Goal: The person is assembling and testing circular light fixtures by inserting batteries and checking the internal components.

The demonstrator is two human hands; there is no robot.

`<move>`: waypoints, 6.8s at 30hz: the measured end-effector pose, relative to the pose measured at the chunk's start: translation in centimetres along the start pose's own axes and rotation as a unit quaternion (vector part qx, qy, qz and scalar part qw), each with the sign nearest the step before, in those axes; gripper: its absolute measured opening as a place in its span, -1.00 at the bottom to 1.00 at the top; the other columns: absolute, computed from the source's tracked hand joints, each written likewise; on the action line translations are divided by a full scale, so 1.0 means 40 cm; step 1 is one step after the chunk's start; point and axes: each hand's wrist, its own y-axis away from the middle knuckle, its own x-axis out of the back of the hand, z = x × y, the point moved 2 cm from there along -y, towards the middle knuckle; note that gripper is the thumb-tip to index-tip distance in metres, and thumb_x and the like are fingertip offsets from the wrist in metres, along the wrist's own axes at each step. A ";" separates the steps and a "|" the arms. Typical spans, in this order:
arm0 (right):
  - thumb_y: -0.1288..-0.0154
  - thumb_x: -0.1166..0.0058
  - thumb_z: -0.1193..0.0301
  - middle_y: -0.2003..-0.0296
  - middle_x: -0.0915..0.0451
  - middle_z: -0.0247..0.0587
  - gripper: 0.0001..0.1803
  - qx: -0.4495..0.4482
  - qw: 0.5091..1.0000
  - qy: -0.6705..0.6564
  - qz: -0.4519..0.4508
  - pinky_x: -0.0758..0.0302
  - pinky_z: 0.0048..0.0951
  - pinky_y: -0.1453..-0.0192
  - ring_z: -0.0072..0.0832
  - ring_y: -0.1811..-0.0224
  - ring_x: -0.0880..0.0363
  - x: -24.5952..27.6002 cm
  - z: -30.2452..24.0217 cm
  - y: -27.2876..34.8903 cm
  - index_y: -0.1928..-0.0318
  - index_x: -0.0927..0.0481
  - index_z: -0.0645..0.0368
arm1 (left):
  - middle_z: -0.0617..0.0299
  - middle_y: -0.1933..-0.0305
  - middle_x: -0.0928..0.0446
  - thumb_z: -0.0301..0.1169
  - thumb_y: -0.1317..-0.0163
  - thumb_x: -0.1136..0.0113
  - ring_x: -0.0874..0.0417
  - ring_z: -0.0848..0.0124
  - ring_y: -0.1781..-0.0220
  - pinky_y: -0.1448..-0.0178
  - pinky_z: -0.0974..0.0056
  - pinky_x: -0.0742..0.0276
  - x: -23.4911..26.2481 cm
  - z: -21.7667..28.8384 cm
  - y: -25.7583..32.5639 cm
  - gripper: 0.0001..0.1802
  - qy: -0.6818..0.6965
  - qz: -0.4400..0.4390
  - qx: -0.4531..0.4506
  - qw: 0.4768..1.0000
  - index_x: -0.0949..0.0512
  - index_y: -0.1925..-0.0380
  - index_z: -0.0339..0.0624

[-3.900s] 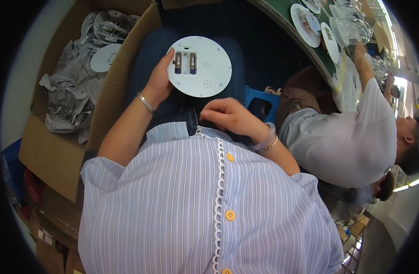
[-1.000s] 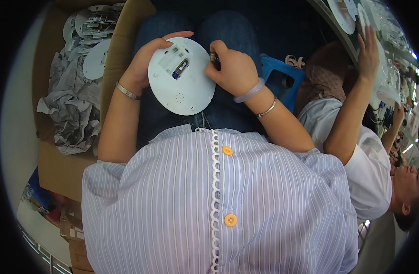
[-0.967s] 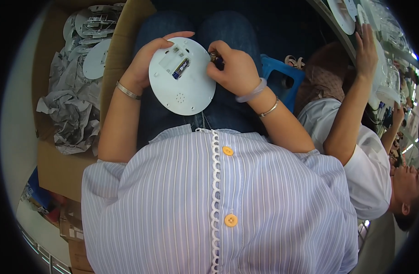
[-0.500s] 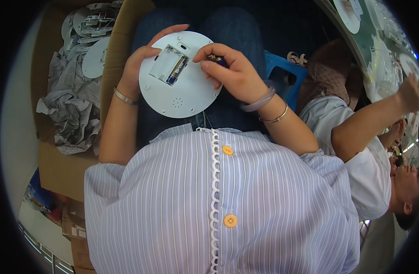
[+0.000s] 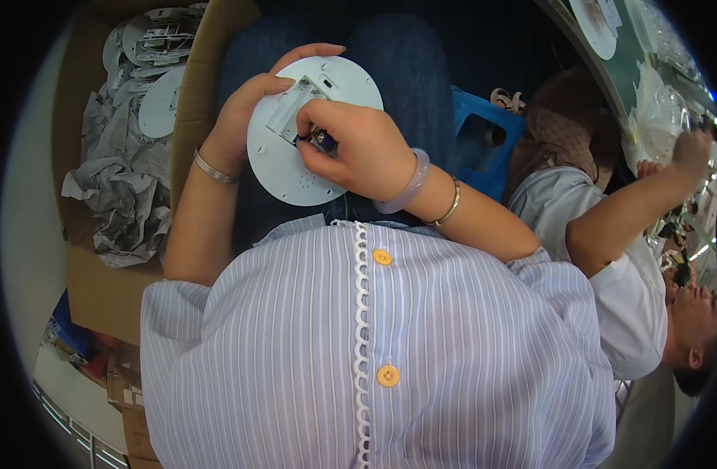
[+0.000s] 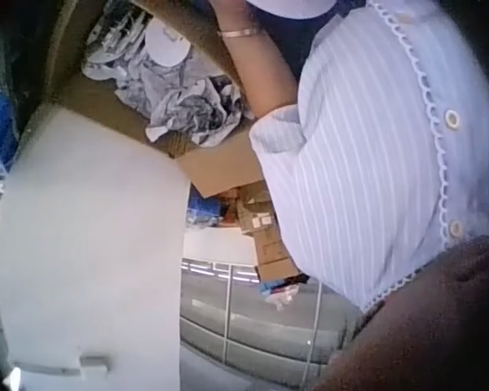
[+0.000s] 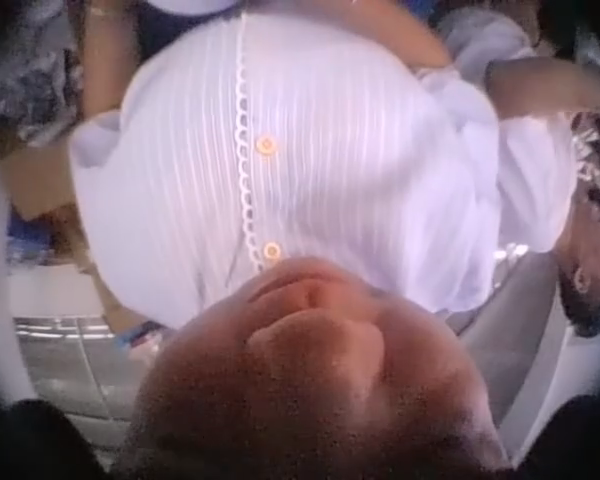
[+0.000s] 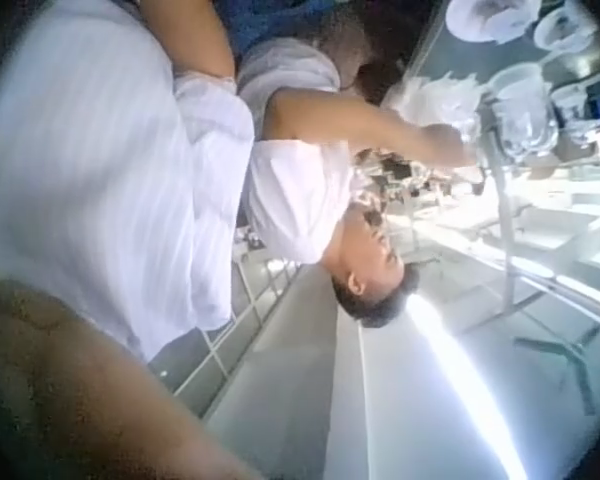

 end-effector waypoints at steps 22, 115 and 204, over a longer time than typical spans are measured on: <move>0.14 0.01 0.42 0.56 -0.45 -0.21 -0.79 0.085 0.985 0.149 -0.001 -0.43 -0.42 0.54 -0.32 0.63 -0.47 -0.013 0.031 0.013 0.37 -0.47 0.12 | 0.07 0.04 -0.34 -0.36 0.04 0.21 -0.37 0.28 -0.02 -0.13 0.28 -0.26 0.068 -0.080 -0.047 -0.47 0.078 -0.015 0.029 0.996 -0.21 -0.04 -0.19; 0.15 -0.23 0.30 0.02 -0.28 0.07 -0.29 -0.014 0.902 0.303 0.306 -0.19 -0.25 -0.11 -0.06 -0.04 -0.21 0.535 0.157 -0.305 -0.02 -0.24 0.32 | -0.06 -0.02 -0.33 -0.46 0.40 0.07 -0.40 0.11 -0.03 -0.12 0.23 -0.30 0.217 -0.091 -0.097 -0.16 0.177 0.079 0.068 0.979 -0.15 -0.12 -0.18; -0.16 0.05 0.37 0.46 -0.48 -0.27 -0.76 -0.106 0.987 -0.104 -0.054 -0.33 -0.64 0.43 -0.61 0.50 -0.38 0.123 0.118 -0.071 0.22 -0.46 0.29 | 0.02 -0.01 -0.34 -0.48 0.17 0.17 -0.43 0.26 0.02 -0.09 0.30 -0.33 0.092 -0.056 -0.067 -0.32 0.201 -0.050 0.035 0.978 -0.14 -0.13 -0.18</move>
